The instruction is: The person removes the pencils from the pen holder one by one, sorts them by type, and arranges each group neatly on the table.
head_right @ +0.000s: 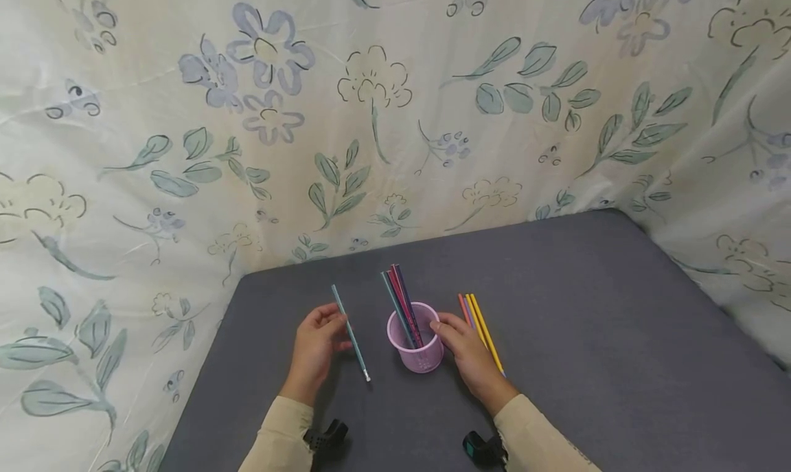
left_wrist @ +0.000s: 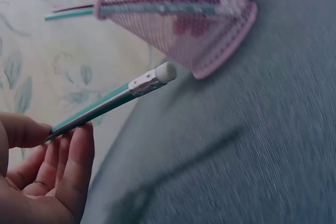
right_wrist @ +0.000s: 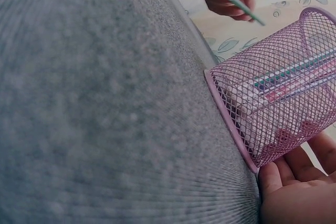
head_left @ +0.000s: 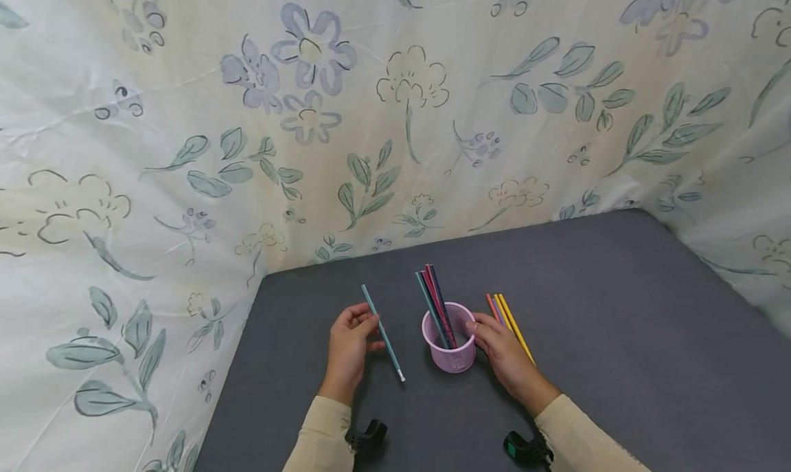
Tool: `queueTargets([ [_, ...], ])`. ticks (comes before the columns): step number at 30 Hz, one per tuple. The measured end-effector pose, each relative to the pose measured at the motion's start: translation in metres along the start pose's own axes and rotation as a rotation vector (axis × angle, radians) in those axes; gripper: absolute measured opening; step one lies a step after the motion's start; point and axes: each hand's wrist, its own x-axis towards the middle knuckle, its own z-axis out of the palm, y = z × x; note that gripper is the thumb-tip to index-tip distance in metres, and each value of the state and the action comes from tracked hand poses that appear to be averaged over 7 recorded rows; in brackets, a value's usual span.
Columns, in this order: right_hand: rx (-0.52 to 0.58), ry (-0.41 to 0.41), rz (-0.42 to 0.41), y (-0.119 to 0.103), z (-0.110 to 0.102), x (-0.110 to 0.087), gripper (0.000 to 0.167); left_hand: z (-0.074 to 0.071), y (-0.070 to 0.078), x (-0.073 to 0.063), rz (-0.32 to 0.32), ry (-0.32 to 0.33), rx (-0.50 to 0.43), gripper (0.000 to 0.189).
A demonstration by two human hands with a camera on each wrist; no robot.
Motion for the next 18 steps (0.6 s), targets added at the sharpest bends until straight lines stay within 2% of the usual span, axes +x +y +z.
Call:
queueTargets([
  [9, 0.004, 0.006, 0.005, 0.004, 0.001, -0.001, 0.044, -0.011, -0.013, -0.004, -0.068, -0.050, 0.112, 0.037],
  [14, 0.003, 0.005, -0.007, 0.006, 0.002, -0.002, 0.044, -0.013, -0.017, -0.009, -0.065, -0.121, 0.205, 0.037],
  [18, -0.001, 0.003, -0.019, 0.007, 0.002, -0.002, 0.044, -0.014, -0.021, -0.009, -0.054, -0.139, 0.248, 0.036],
])
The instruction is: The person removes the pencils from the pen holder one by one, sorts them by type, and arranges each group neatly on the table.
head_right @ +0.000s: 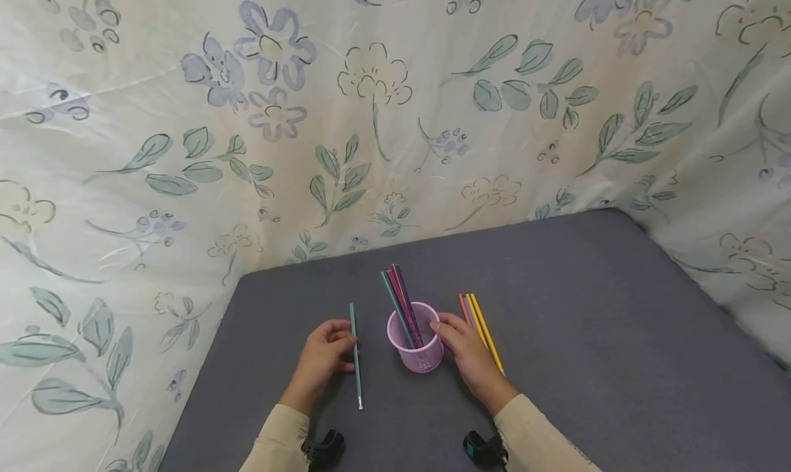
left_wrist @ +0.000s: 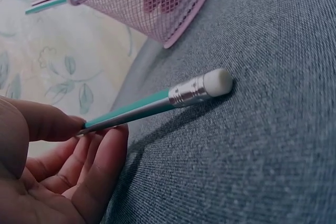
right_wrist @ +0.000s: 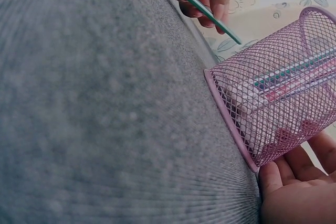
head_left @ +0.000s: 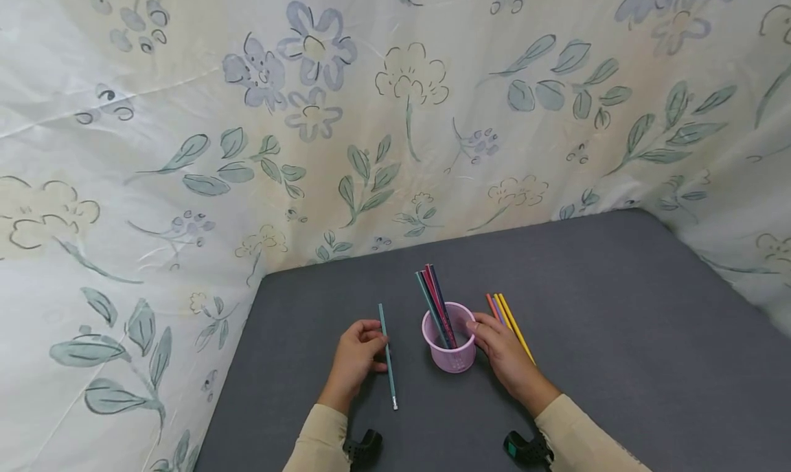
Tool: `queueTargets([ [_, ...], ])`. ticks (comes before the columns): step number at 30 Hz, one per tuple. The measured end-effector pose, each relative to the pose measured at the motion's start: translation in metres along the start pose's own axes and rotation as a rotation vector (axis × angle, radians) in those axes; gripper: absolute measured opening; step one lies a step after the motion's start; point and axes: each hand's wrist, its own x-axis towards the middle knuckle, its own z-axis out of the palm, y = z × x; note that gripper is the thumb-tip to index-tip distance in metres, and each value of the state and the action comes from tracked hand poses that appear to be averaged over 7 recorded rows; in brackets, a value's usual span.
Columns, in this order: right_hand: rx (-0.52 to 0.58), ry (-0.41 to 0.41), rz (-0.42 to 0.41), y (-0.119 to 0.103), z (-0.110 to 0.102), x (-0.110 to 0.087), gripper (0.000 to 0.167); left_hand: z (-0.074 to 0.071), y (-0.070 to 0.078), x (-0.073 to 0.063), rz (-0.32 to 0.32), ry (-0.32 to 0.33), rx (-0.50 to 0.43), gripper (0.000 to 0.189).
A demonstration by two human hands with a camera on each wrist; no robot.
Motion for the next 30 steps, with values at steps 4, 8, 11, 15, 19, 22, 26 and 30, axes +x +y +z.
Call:
queueTargets([
  [4, -0.014, -0.006, -0.001, 0.000, 0.000, 0.000, 0.044, 0.001, 0.000, -0.001, -0.004, 0.015, 0.033, 0.036],
  [8, -0.017, -0.008, 0.002, 0.000, -0.001, 0.000, 0.045, 0.001, 0.002, -0.004, 0.000, 0.022, 0.059, 0.037],
  [11, -0.011, -0.010, 0.013, 0.000, -0.002, 0.001, 0.045, 0.002, 0.003, -0.006, 0.005, 0.029, 0.077, 0.038],
  [15, -0.007, -0.012, 0.029, -0.001, -0.002, 0.003, 0.045, 0.003, 0.004, -0.006, -0.004, 0.052, 0.115, 0.036],
  [19, -0.015, -0.018, 0.030, -0.002, -0.002, 0.003, 0.045, 0.005, 0.007, -0.005, -0.016, 0.089, 0.170, 0.033],
  [22, -0.014, -0.015, 0.032, -0.003, -0.003, 0.003, 0.045, 0.007, 0.009, -0.005, -0.029, 0.117, 0.209, 0.030],
  [26, -0.011, -0.018, 0.035, -0.004, -0.004, 0.003, 0.045, 0.008, 0.011, -0.006, -0.041, 0.135, 0.228, 0.029],
  [30, -0.012, -0.019, 0.035, -0.005, -0.004, 0.003, 0.045, 0.008, 0.010, -0.005, -0.041, 0.137, 0.218, 0.029],
])
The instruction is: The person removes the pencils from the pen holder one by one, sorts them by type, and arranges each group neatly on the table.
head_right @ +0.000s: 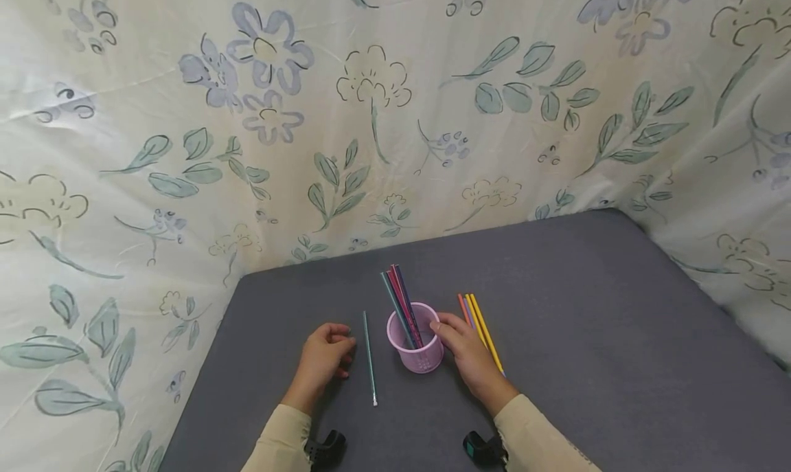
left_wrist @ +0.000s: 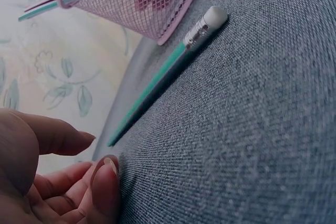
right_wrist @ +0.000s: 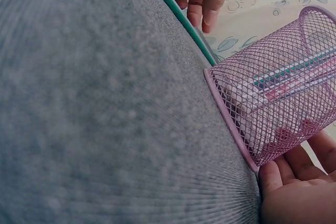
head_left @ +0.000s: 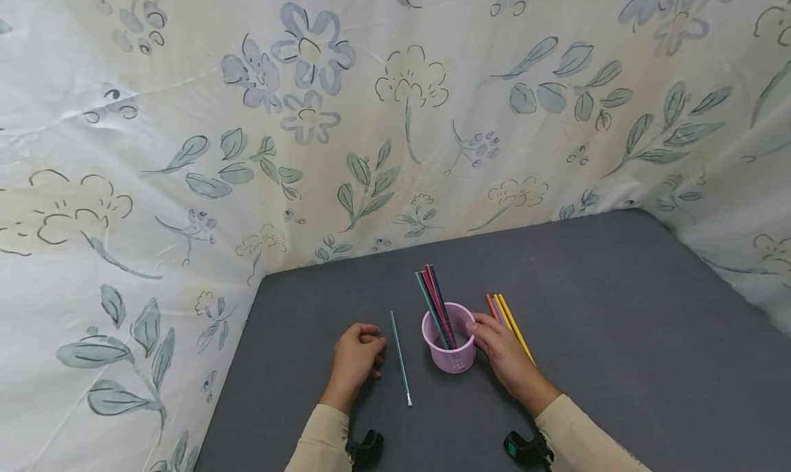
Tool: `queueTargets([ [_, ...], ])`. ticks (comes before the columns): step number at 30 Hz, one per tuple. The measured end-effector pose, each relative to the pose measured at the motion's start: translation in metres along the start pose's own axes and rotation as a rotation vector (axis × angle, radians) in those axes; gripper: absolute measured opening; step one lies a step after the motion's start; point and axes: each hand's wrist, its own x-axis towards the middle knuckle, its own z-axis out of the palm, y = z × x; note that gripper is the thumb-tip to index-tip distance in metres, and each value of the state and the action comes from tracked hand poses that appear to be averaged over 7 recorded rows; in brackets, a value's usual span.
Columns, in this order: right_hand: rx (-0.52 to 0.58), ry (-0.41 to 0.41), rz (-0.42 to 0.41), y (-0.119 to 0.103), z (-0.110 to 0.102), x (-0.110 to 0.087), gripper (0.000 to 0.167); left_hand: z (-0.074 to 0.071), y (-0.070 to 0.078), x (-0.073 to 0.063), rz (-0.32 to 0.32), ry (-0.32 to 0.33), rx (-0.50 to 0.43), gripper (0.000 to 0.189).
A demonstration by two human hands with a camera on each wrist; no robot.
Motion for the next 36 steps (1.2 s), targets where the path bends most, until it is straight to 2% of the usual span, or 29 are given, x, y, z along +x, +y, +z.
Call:
queueTargets([
  [7, 0.007, -0.001, -0.002, 0.001, -0.001, 0.000, 0.045, 0.001, -0.002, 0.000, -0.009, -0.011, -0.041, 0.030],
  [16, 0.018, 0.006, -0.003, -0.002, -0.001, -0.002, 0.045, 0.004, -0.004, 0.000, 0.041, -0.016, -0.116, 0.029],
  [26, 0.014, 0.009, -0.008, -0.003, 0.000, -0.004, 0.044, 0.011, 0.009, -0.003, 0.111, 0.001, -0.165, 0.029],
  [36, 0.014, 0.007, -0.005, -0.002, -0.001, -0.005, 0.045, 0.024, 0.022, -0.004, 0.171, -0.033, -0.224, 0.027],
])
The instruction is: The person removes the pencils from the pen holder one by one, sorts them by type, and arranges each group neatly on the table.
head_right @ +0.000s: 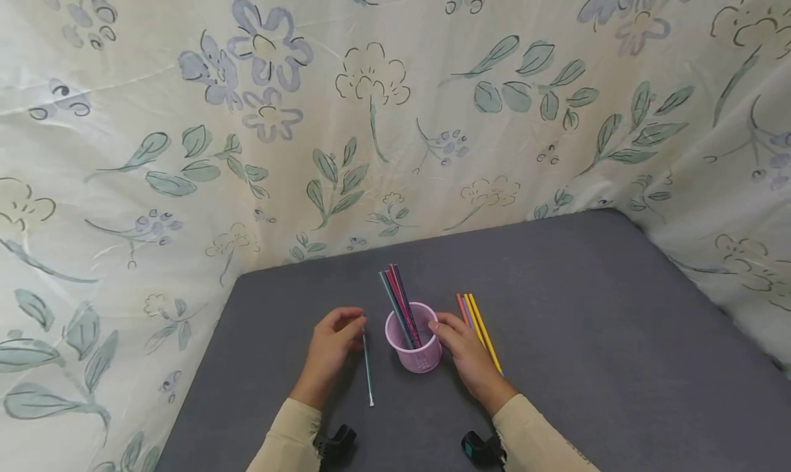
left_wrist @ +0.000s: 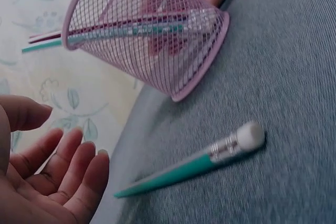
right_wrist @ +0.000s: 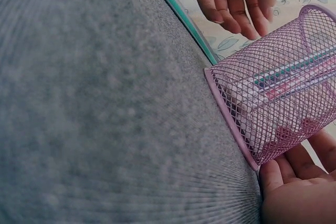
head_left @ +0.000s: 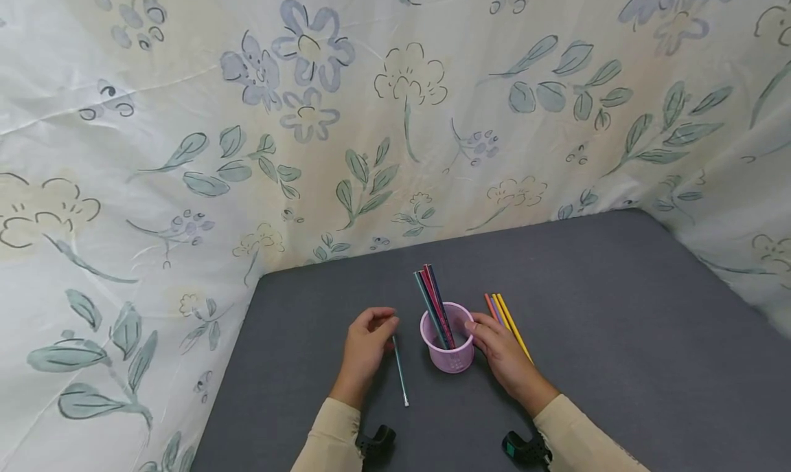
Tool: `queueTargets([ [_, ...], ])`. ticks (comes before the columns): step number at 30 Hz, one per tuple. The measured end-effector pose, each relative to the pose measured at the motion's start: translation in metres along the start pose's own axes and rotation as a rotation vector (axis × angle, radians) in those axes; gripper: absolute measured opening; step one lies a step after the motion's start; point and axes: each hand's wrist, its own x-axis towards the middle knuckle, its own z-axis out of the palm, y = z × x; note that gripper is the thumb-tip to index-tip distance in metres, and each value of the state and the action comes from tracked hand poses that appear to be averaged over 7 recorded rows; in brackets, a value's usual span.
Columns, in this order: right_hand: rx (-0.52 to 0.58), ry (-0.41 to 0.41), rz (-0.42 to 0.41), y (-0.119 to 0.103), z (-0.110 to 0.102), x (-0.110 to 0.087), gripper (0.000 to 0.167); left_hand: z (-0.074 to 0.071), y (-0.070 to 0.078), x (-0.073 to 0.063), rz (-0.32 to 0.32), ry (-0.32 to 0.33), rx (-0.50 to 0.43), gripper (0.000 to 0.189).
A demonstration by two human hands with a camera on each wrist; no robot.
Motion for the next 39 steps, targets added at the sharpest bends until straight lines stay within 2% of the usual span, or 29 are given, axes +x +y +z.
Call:
queueTargets([
  [13, 0.006, 0.003, -0.008, 0.000, -0.001, 0.001, 0.044, 0.017, 0.012, 0.004, 0.015, -0.098, -0.115, 0.033],
  [24, 0.011, 0.009, -0.023, 0.001, 0.000, 0.001, 0.043, 0.037, 0.025, 0.004, 0.028, -0.135, -0.107, 0.026],
  [32, 0.006, 0.013, -0.008, 0.001, 0.001, 0.001, 0.044, 0.048, 0.024, 0.005, 0.038, -0.120, -0.080, 0.025],
  [39, 0.007, 0.006, -0.018, 0.002, 0.000, 0.001, 0.044, 0.052, 0.025, 0.005, 0.063, -0.093, -0.062, 0.018],
])
